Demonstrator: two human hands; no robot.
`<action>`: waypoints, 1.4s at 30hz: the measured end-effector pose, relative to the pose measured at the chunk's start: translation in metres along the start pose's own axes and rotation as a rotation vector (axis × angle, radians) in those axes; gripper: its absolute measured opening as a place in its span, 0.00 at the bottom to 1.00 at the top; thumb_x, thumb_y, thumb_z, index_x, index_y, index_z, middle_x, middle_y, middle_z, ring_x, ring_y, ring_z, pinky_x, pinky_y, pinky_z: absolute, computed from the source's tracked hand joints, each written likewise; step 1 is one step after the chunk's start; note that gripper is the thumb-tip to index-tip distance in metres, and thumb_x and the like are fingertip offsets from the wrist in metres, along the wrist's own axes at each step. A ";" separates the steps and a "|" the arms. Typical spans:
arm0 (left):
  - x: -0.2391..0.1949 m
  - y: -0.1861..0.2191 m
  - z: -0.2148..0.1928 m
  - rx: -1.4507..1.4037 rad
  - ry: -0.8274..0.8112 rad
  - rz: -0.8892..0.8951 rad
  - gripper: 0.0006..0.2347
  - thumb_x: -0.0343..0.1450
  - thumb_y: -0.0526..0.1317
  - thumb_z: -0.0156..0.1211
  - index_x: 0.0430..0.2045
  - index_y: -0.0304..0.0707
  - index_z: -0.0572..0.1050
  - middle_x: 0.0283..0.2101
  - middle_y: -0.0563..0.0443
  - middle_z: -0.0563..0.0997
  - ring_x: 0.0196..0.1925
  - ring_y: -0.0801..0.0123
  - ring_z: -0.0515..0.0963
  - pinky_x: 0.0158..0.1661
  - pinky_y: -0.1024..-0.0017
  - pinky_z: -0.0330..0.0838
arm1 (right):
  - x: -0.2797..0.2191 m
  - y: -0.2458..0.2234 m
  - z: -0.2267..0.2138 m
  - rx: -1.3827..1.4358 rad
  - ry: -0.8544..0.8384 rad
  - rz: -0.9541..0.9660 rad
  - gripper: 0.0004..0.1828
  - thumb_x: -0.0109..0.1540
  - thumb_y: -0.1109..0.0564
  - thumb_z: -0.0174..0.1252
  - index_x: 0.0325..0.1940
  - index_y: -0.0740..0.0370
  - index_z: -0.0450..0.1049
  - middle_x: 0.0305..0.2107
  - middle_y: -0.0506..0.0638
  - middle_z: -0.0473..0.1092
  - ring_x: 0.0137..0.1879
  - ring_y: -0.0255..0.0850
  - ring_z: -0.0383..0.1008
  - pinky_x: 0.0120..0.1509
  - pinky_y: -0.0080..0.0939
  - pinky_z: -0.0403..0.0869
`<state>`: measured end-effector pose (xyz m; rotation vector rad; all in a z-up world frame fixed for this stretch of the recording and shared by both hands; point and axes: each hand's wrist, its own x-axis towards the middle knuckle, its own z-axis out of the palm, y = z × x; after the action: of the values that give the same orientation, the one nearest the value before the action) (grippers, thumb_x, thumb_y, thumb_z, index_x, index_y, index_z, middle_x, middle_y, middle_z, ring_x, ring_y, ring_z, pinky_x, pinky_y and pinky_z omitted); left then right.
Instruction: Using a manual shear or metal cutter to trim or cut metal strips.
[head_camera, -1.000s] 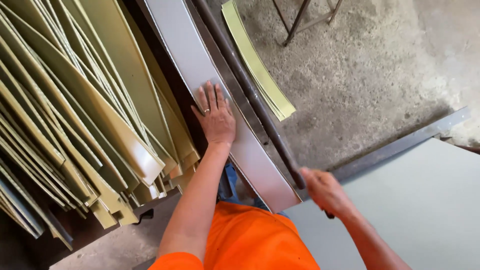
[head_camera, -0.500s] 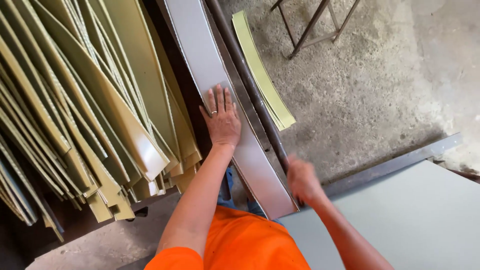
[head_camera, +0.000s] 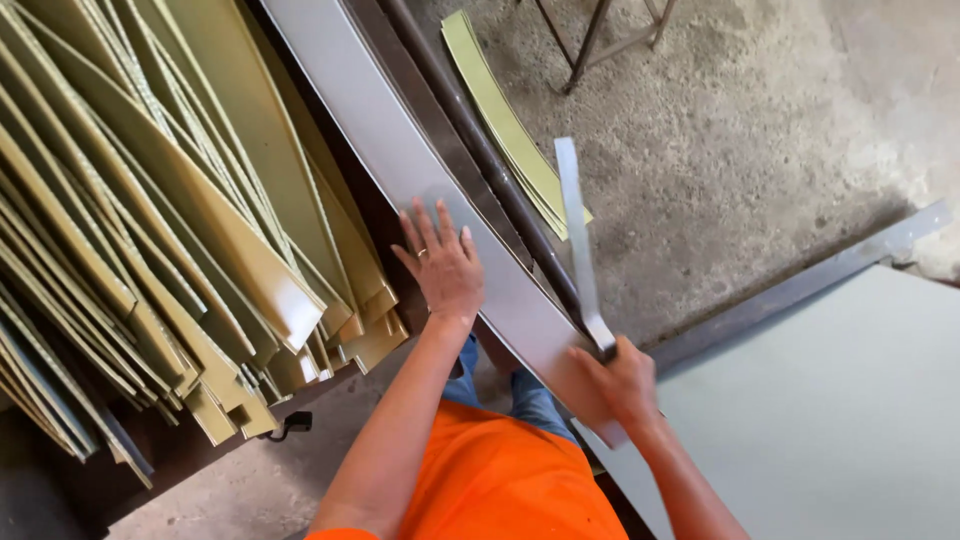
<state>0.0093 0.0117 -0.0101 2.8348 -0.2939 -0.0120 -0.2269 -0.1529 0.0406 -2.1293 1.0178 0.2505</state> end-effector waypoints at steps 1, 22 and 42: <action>0.001 0.004 -0.007 -0.011 0.020 0.002 0.25 0.78 0.48 0.47 0.72 0.44 0.58 0.79 0.46 0.46 0.80 0.48 0.42 0.69 0.30 0.41 | -0.013 0.019 -0.007 -0.013 0.011 0.031 0.31 0.52 0.38 0.74 0.28 0.69 0.70 0.22 0.64 0.73 0.28 0.59 0.72 0.33 0.53 0.72; -0.023 -0.002 -0.013 0.119 -0.053 0.252 0.23 0.79 0.48 0.51 0.73 0.62 0.62 0.79 0.47 0.50 0.80 0.42 0.44 0.70 0.29 0.41 | -0.084 0.086 -0.092 0.387 -0.073 0.233 0.26 0.69 0.40 0.53 0.30 0.66 0.68 0.16 0.49 0.65 0.22 0.38 0.62 0.27 0.44 0.64; -0.023 0.000 -0.009 0.072 -0.011 0.224 0.23 0.78 0.48 0.51 0.71 0.59 0.63 0.79 0.44 0.50 0.80 0.42 0.45 0.71 0.34 0.45 | -0.058 0.102 -0.055 0.166 -0.485 0.295 0.28 0.69 0.39 0.47 0.26 0.63 0.69 0.16 0.43 0.57 0.22 0.30 0.55 0.22 0.40 0.60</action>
<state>-0.0131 0.0192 -0.0022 2.8561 -0.6238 0.0308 -0.3477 -0.1981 0.0503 -1.6481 1.0113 0.7579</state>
